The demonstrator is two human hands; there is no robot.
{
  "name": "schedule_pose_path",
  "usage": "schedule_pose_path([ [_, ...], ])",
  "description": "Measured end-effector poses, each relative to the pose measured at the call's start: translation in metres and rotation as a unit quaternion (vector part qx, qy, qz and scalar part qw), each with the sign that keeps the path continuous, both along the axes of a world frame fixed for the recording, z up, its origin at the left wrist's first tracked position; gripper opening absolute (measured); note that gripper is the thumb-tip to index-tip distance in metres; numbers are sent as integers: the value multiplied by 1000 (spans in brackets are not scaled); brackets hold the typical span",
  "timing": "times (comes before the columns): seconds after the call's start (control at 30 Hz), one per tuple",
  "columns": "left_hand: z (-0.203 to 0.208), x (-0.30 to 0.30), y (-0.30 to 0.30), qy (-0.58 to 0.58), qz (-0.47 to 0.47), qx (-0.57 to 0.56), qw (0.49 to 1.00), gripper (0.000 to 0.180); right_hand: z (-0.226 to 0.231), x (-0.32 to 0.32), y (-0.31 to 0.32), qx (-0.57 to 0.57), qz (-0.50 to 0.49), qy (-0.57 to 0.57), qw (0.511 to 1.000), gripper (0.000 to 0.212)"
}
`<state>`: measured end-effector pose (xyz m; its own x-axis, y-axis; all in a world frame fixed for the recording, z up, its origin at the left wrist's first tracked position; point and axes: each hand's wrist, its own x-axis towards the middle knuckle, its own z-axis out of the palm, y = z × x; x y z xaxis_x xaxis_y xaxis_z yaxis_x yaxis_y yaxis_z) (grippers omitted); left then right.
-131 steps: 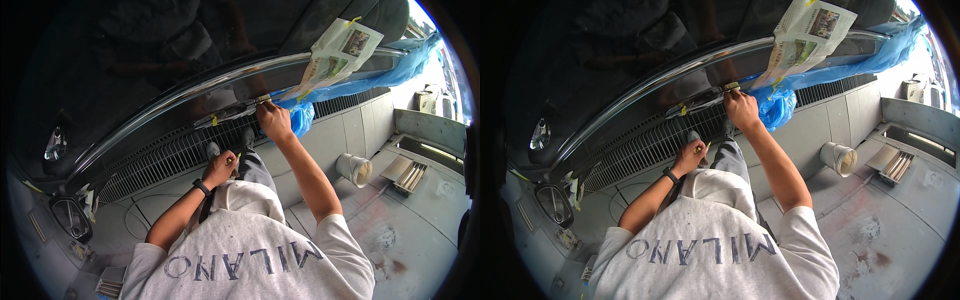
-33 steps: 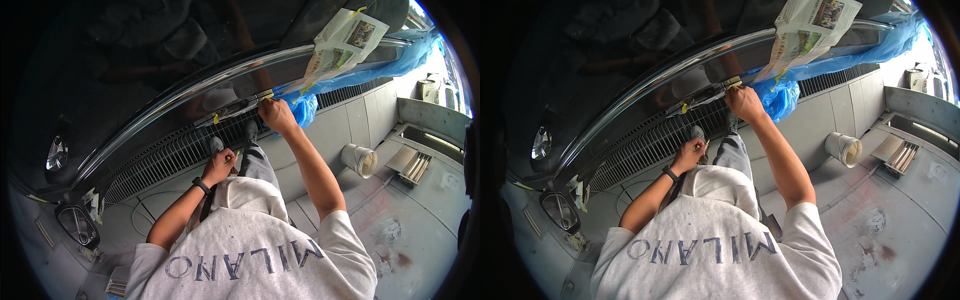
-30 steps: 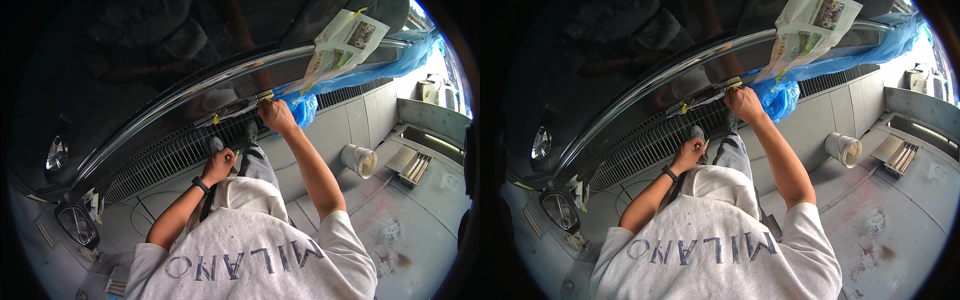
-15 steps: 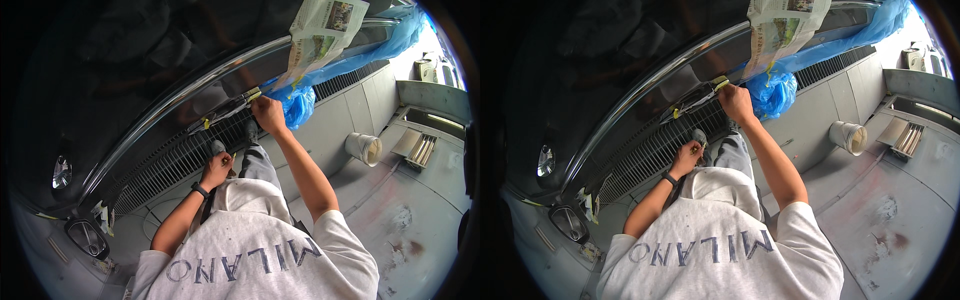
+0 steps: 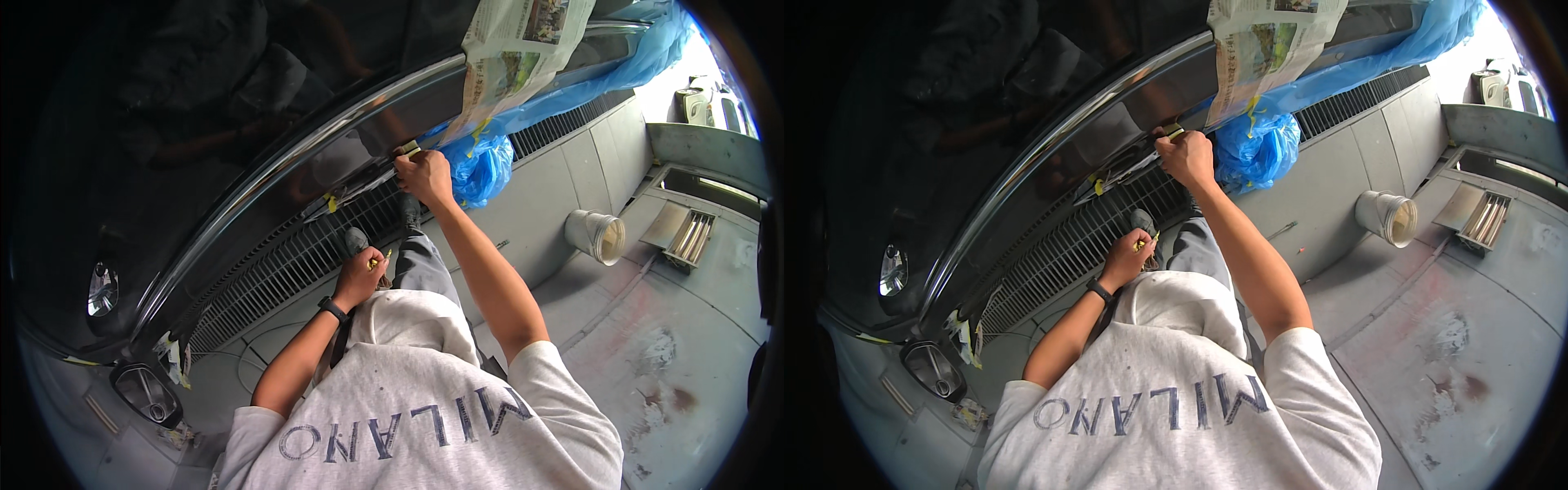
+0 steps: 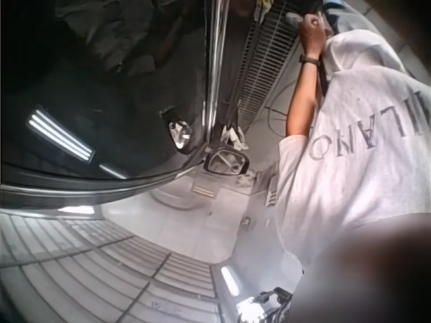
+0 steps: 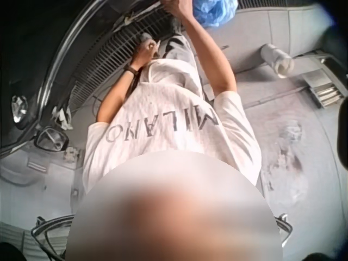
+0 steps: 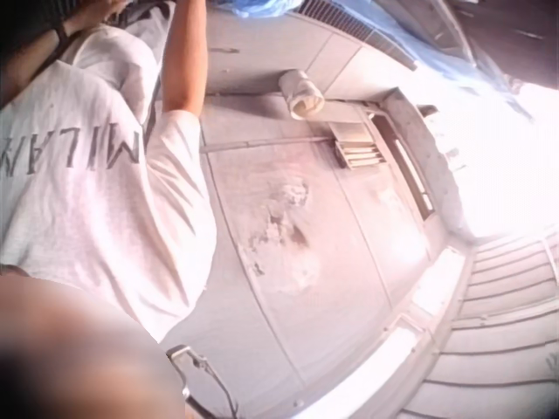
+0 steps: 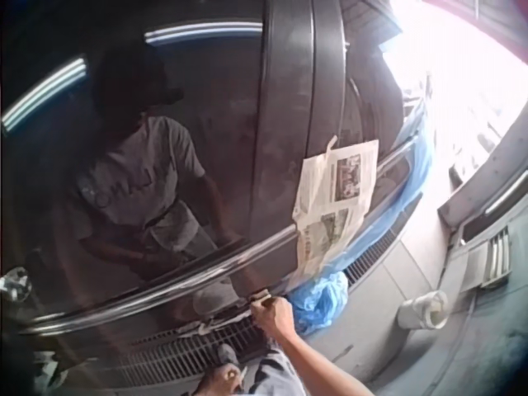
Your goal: The person removes blue plastic sheeting and yellow masking tape from the exterior and interior of a car. They peel tape from the hood, windshield, door frames, and interior door panels, then gather the removed materials.
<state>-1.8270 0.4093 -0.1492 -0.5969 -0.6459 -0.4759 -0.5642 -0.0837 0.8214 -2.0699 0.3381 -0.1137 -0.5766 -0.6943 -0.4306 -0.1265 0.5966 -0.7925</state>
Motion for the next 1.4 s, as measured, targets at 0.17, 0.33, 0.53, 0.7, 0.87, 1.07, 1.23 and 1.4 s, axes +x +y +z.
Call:
schedule_pose_path([
  [0.17, 2, -5, -2, 20, 3, -14, 1000, 19, -6, -2, 0, 7, 12, -9, 1000, 33],
  [0.33, -3, -6, 0, 31, -5, -20, 999, 21, -11, -4, 8, 11, 72, 70, 995, 35],
  [0.53, -11, 8, 0, 49, 9, -15, 999, 19, -14, 9, 19, -31, 1, -26, 999, 39],
  [0.7, -13, 17, -1, 38, 24, 8, 999, 18, -18, -2, 9, 4, 99, 165, 981, 41],
  [0.87, -12, 10, 1, 59, 45, 8, 997, 19, -21, -10, -7, 101, 96, 122, 983, 40],
  [1.07, -11, -8, 4, 52, 18, -17, 998, 20, -16, -12, -10, 143, 64, 75, 985, 53],
  [1.23, -10, -14, 4, 66, 3, -32, 997, 19, -16, -10, -7, 118, 49, 87, 988, 55],
  [1.4, -10, -6, 4, 43, -12, -46, 998, 18, -16, -6, -5, 106, 27, 98, 989, 53],
])
